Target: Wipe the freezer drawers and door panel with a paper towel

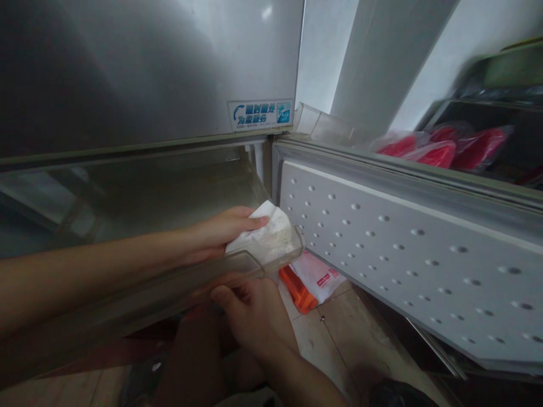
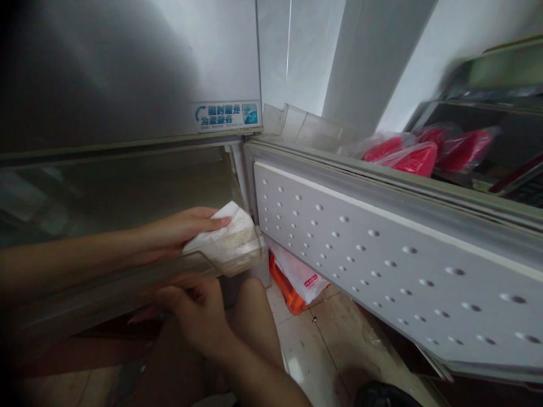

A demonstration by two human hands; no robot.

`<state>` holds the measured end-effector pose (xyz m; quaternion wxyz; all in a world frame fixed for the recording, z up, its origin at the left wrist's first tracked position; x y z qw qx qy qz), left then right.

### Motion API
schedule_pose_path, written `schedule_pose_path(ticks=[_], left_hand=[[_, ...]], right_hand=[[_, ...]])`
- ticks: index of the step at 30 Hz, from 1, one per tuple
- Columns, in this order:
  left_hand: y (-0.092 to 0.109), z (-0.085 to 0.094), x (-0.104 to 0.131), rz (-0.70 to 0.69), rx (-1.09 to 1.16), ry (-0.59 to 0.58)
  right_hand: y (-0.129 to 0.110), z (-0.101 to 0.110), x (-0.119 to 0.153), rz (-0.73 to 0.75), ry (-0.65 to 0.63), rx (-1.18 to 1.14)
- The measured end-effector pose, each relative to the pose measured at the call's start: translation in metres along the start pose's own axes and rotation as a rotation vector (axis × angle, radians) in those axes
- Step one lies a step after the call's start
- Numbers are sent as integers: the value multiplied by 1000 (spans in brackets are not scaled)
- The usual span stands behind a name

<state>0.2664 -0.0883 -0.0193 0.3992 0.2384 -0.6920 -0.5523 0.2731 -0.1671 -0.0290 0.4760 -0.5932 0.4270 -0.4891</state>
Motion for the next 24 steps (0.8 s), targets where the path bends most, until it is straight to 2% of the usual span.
schedule_pose_path(ticks=[3,6,13,16,21,22,24], left_hand=[[0,4,8,7,-17,-55],[10,5,8,-64,-126,-125],[29,-6,-22,-358,-761,-239],[39,-2,-30,-436,-835,-167],[86,19,-7,-675,-1062,164],[90,19,-2,-701,-1122,175],[81,10,0,-695,-1193,58]], right_hand=[[-3,-2,1,14,-40,-1],[-5,-2,1,20,-40,3],[-3,1,2,9,-7,24],[-3,-1,3,-7,-23,10],[-7,0,4,0,-30,29],[-6,0,4,-7,-26,35],[-5,0,4,-19,-28,36]])
Point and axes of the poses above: each hand's wrist, its own x-axis away from the middle knuckle, its own z-axis out of the back of the hand, y = z × x, the point moved 10 cm from there along -x, towards the middle knuckle, and after that the axes turned 7 degrees about -z, right-handed, at the moved point
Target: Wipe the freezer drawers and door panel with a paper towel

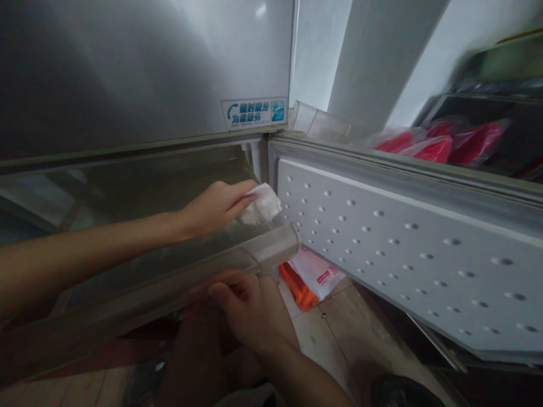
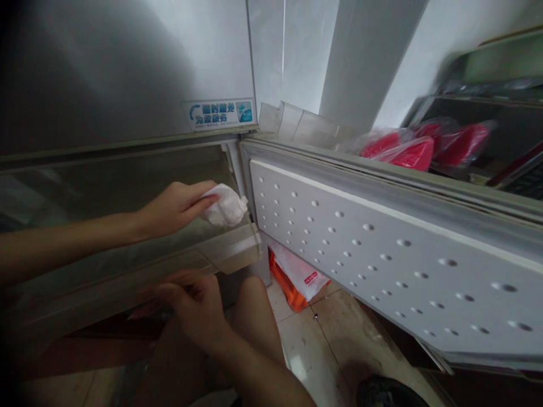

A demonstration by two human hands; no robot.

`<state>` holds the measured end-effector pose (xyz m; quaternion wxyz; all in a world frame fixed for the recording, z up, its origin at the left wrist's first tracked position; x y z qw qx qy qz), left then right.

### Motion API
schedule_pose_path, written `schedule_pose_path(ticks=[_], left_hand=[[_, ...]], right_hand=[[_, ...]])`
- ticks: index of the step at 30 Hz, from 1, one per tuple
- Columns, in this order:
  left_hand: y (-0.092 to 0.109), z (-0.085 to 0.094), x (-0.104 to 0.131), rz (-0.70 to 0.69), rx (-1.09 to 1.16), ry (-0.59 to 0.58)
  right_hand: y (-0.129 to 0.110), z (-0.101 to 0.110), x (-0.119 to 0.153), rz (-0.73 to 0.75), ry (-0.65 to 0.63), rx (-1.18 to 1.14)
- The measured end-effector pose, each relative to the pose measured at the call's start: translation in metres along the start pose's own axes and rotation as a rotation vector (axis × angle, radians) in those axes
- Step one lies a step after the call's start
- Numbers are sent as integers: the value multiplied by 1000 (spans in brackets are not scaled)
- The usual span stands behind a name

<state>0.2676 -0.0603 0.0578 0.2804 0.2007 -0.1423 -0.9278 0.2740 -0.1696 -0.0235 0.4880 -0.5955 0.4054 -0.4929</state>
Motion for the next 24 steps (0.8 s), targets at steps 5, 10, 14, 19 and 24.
schedule_pose_path(ticks=[5,10,14,19,24], left_hand=[[14,-64,18,-28,368,-434],[14,-84,26,122,705,-559],[12,-82,25,139,716,-584],[18,-77,22,75,650,-613],[14,-75,18,79,616,-583]], right_hand=[[2,1,-1,3,19,15],[1,1,-1,23,19,-6],[0,1,-1,39,15,-6],[-1,0,-1,33,4,0],[-2,1,-1,5,13,4]])
Point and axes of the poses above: each hand's wrist, its own x-axis away from the middle knuckle, its own z-axis out of the back of the hand, y = z × x, the point moved 10 cm from there along -x, towards the middle knuckle, and after that the axes turned 7 degrees about -z, right-handed, at the moved point
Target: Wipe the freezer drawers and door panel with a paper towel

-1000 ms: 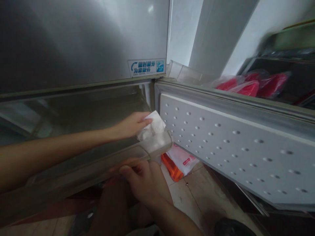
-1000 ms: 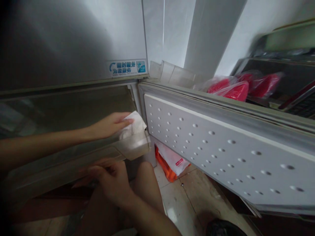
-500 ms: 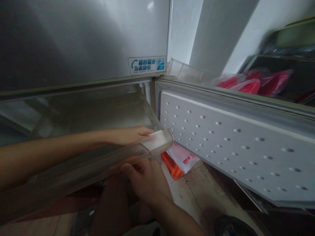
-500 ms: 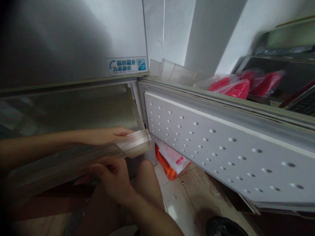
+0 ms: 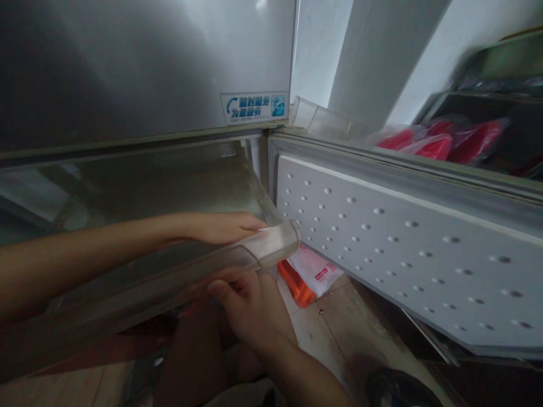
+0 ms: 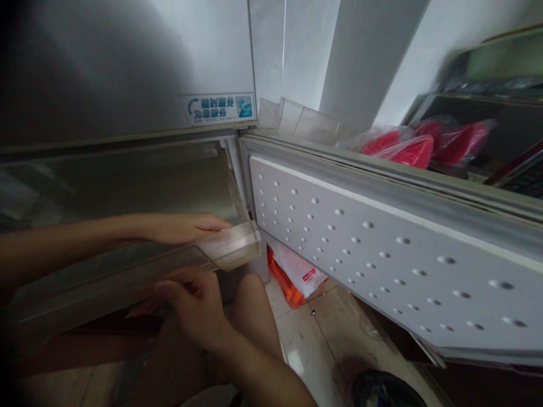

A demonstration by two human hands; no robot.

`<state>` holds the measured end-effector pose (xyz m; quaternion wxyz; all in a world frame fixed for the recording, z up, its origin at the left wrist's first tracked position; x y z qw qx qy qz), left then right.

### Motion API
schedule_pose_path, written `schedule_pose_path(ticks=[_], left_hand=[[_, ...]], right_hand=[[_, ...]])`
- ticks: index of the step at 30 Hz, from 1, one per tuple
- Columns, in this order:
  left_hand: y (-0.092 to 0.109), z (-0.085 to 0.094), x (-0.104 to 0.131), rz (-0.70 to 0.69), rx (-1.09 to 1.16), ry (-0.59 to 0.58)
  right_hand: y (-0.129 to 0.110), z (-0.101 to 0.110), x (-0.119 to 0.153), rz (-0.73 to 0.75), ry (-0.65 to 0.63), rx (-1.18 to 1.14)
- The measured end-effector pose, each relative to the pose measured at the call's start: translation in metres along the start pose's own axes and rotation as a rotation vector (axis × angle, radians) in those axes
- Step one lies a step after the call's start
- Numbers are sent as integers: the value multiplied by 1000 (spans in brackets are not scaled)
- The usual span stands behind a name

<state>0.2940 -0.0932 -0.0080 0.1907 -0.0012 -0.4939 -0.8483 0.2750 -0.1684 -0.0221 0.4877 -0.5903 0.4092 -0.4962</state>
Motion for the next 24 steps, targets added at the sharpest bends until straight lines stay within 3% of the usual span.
schedule_pose_path(ticks=[3,9,12,18,24], left_hand=[[-8,2,3,22,29,26],[-31,13,15,139,170,201],[-29,18,18,165,234,259],[-5,13,15,52,171,167],[4,7,15,-69,-28,113]], right_hand=[[-1,0,0,9,2,7],[2,-2,0,13,-1,-29],[4,-4,-1,24,-20,-75],[8,-7,-4,81,-31,-167],[8,-6,-2,107,-18,-164]])
Point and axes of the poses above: each hand's wrist, its own x-axis away from the middle knuckle, its own z-axis out of the back of the hand, y = z × x, the point moved 10 cm from there along -x, towards the middle knuckle, and after that the axes turned 7 degrees about -z, right-handed, at the moved point
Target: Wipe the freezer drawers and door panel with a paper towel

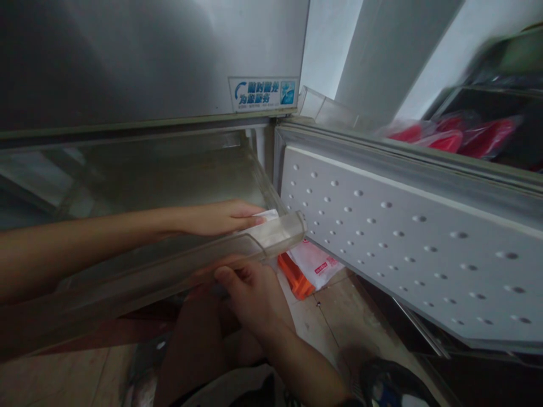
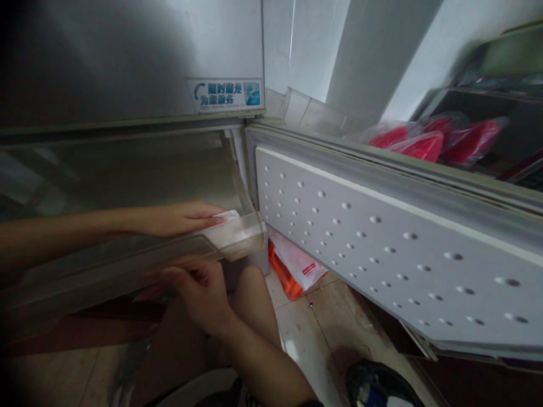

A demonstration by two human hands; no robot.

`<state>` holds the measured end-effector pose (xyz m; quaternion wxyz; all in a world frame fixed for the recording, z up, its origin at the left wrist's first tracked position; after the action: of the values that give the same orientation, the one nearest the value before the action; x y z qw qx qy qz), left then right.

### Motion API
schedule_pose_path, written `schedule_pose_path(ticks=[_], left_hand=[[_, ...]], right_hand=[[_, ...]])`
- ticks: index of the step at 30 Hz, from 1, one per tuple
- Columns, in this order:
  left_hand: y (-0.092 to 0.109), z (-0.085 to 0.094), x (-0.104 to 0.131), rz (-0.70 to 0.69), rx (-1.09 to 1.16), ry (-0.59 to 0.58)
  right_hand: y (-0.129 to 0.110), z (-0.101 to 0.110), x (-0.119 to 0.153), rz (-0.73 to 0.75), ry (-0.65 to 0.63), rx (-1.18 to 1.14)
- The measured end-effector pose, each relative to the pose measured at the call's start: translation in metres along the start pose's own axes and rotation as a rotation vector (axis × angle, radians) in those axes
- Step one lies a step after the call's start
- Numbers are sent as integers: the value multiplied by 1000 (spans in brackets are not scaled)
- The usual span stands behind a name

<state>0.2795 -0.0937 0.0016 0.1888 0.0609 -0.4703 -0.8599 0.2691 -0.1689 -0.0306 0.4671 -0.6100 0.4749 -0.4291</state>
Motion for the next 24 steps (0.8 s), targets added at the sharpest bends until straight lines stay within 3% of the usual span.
schedule_pose_path(ticks=[3,8,10,15,18,24], left_hand=[[-1,2,-1,-22,-155,-9],[16,41,-1,-56,-499,268],[23,38,-2,-84,-549,255],[10,-4,-3,-64,-192,-49],[2,-9,-1,-31,-24,-41],[-7,0,-4,49,46,51]], right_hand=[[3,-2,-1,-6,-20,-57],[6,0,-1,17,4,-41],[5,0,0,27,-1,-24],[5,1,-1,14,15,-4],[6,2,-1,4,17,-3],[3,2,0,33,14,2]])
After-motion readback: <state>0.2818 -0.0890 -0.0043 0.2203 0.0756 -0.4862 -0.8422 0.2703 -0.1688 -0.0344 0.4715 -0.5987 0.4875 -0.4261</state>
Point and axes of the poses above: each hand's wrist, its own x-axis away from the middle knuckle, its own z-axis out of the back of the hand, y = z × x, the point moved 10 cm from there along -x, towards the middle knuckle, and after that the axes turned 7 degrees about -z, right-handed, at the moved point
